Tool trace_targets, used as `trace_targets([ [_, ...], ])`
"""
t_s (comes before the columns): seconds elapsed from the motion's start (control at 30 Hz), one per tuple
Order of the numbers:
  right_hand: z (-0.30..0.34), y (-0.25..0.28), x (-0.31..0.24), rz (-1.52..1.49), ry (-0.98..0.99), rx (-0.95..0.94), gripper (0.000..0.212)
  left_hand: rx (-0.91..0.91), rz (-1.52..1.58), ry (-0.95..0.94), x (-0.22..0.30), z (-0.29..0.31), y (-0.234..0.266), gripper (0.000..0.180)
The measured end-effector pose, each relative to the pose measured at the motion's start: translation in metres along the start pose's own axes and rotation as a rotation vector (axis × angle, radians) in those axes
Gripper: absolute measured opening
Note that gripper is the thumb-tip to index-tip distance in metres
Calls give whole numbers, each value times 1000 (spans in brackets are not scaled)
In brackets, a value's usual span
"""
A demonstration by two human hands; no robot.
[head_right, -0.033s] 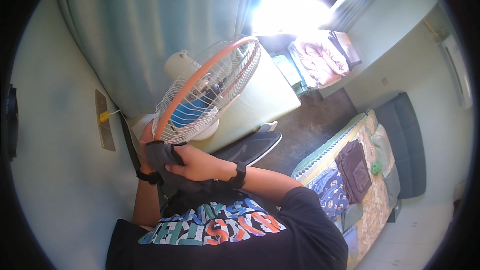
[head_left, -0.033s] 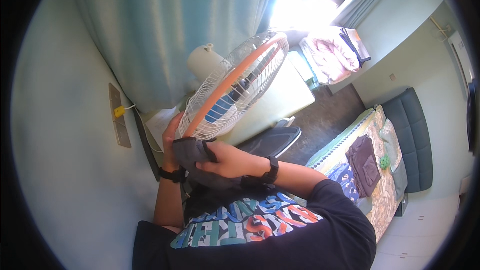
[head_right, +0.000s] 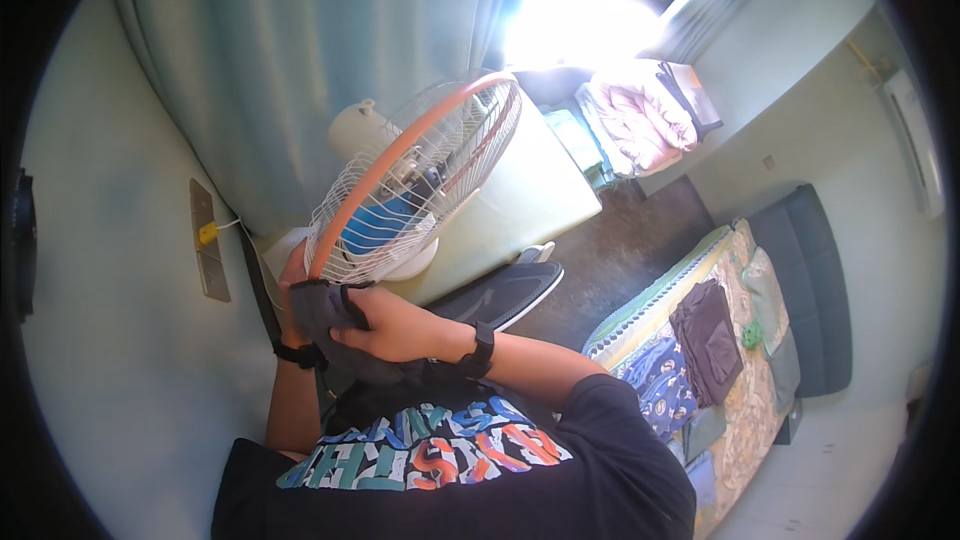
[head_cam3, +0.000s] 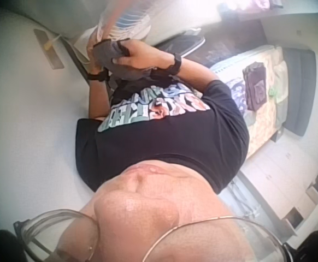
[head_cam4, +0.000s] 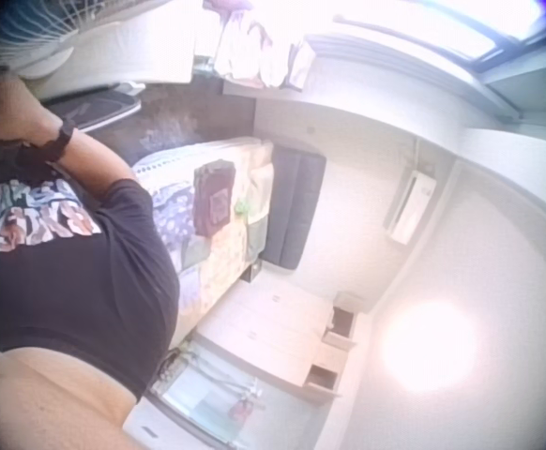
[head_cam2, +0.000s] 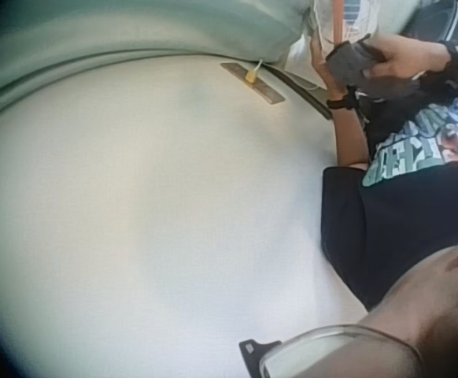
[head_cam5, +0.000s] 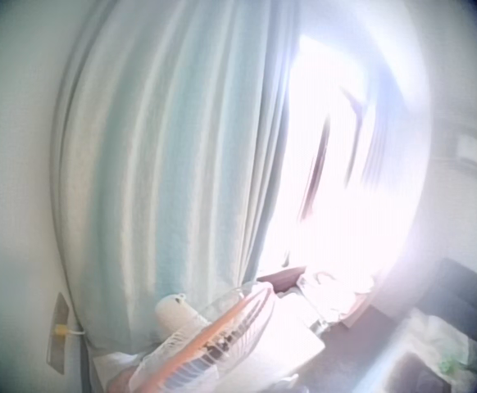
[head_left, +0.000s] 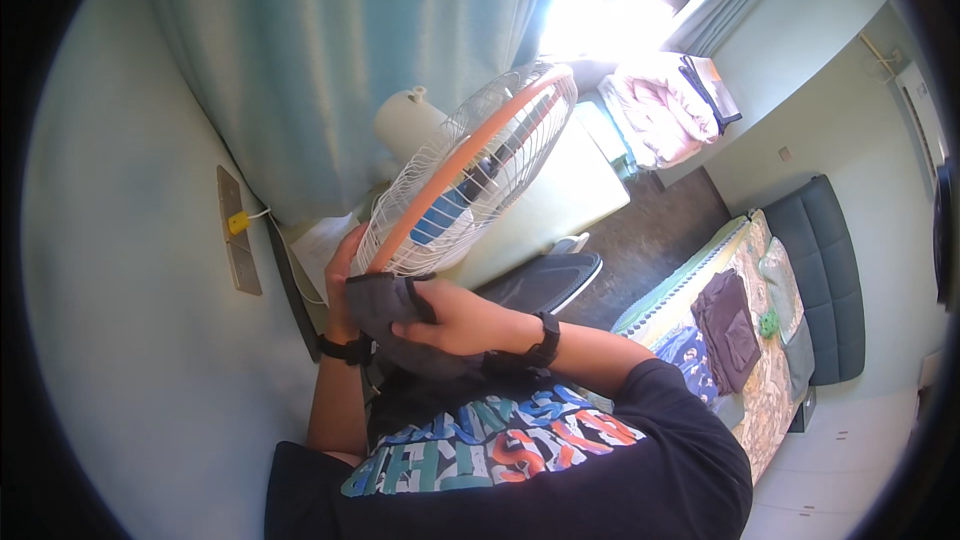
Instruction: The person cleans a small electric desk fan by hand with a cloth, wiping the blades and the center of the fan grille.
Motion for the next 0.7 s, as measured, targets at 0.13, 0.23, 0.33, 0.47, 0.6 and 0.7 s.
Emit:
trace_targets([
  [0.13, 4, 23, -32, 23, -36, 120, 31, 53, -157, -23, 7, 3, -4, 69],
  [0.23, 3, 33, -38, 4, -97, 180, 32, 35, -90, -201, 13, 9, -10, 57],
  [0.33, 2, 36, -34, -127, -133, 233, 32, 21, -169, -323, 17, 11, -17, 56],
  [0.47, 3, 37, -33, -428, -298, 245, 32, -74, 485, 122, -19, 5, -21, 69],
  [0.6, 3, 44, -42, -554, -314, 280, 32, -33, -219, -44, -6, 5, -24, 95],
  [0.7, 3, 53, -56, -626, -298, 339, 31, 71, -96, 38, -2, 5, -18, 99],
])
Point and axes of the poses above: each hand's wrist, its own z-axis away from the middle knuckle, its own y-axis out of the back of the hand, x = y × z, the point moved 8 cm from there along -z, towards the middle knuckle, and after that the axes turned 12 degrees about x, right-handed, at the moved point
